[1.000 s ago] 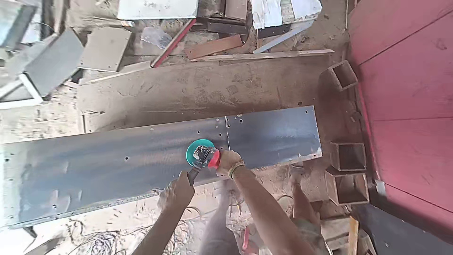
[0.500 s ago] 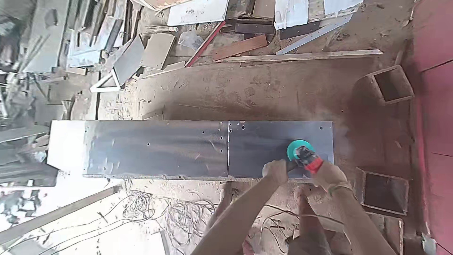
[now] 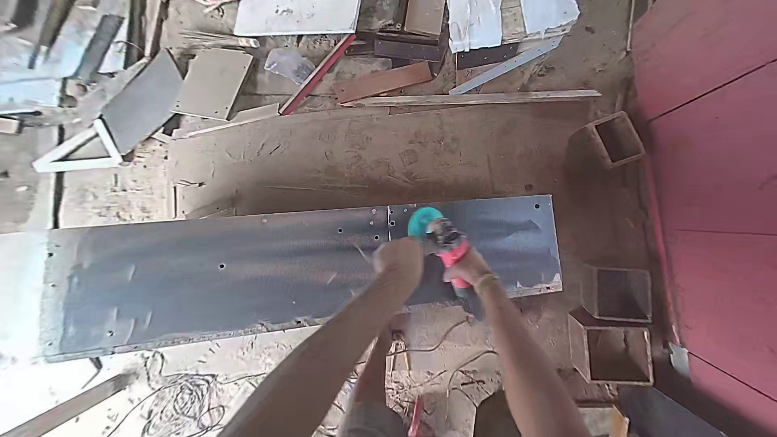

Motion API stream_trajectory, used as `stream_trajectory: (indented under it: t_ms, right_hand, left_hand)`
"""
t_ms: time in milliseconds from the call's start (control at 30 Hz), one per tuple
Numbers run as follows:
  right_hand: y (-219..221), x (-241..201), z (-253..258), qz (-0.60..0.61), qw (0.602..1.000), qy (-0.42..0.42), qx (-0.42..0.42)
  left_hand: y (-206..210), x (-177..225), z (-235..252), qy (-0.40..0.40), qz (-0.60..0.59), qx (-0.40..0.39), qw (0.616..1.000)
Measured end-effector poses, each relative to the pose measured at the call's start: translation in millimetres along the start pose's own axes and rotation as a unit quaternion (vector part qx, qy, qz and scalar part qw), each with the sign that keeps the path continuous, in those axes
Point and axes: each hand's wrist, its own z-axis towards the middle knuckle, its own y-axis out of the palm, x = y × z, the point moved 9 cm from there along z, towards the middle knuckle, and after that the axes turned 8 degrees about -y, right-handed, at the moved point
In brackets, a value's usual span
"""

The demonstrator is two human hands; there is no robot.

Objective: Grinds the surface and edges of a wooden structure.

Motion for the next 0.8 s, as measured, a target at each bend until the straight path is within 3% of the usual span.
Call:
stream_trajectory:
  t_ms: [67, 167, 233, 300, 367, 467, 667, 800]
  right_hand:
    - [48, -56, -4, -0.074, 0.996, -0.007, -0.055]
    - [114, -127, -1, -0.176, 0.975, -0.084, -0.110]
    - [137, -169, -2, -0.235, 0.952, -0.137, -0.139]
    - [134, -197, -11, -0.281, 0.937, -0.145, -0.146]
    - [104, -212, -25, -0.310, 0.929, -0.133, -0.151]
    - [22, -198, -39, -0.333, 0.928, -0.101, -0.131]
    - [-138, -46, -21, -0.355, 0.933, 0.019, -0.058]
    - [-224, 55, -26, -0.331, 0.933, 0.140, -0.014]
  left_hand:
    - [18, -76, 8, -0.049, 0.000, -0.007, 0.999]
    - [76, -180, 36, -0.123, -0.048, 0.014, 0.991]
    - [111, -224, 47, -0.158, -0.113, 0.021, 0.981]
    - [136, -234, 58, -0.155, -0.189, 0.017, 0.969]
    - [148, -206, 67, -0.123, -0.270, 0.013, 0.955]
    - [136, -109, 69, -0.063, -0.360, -0.015, 0.931]
    - [95, 101, 61, 0.023, -0.269, -0.090, 0.959]
    - [63, 216, 49, 0.113, -0.182, -0.117, 0.970]
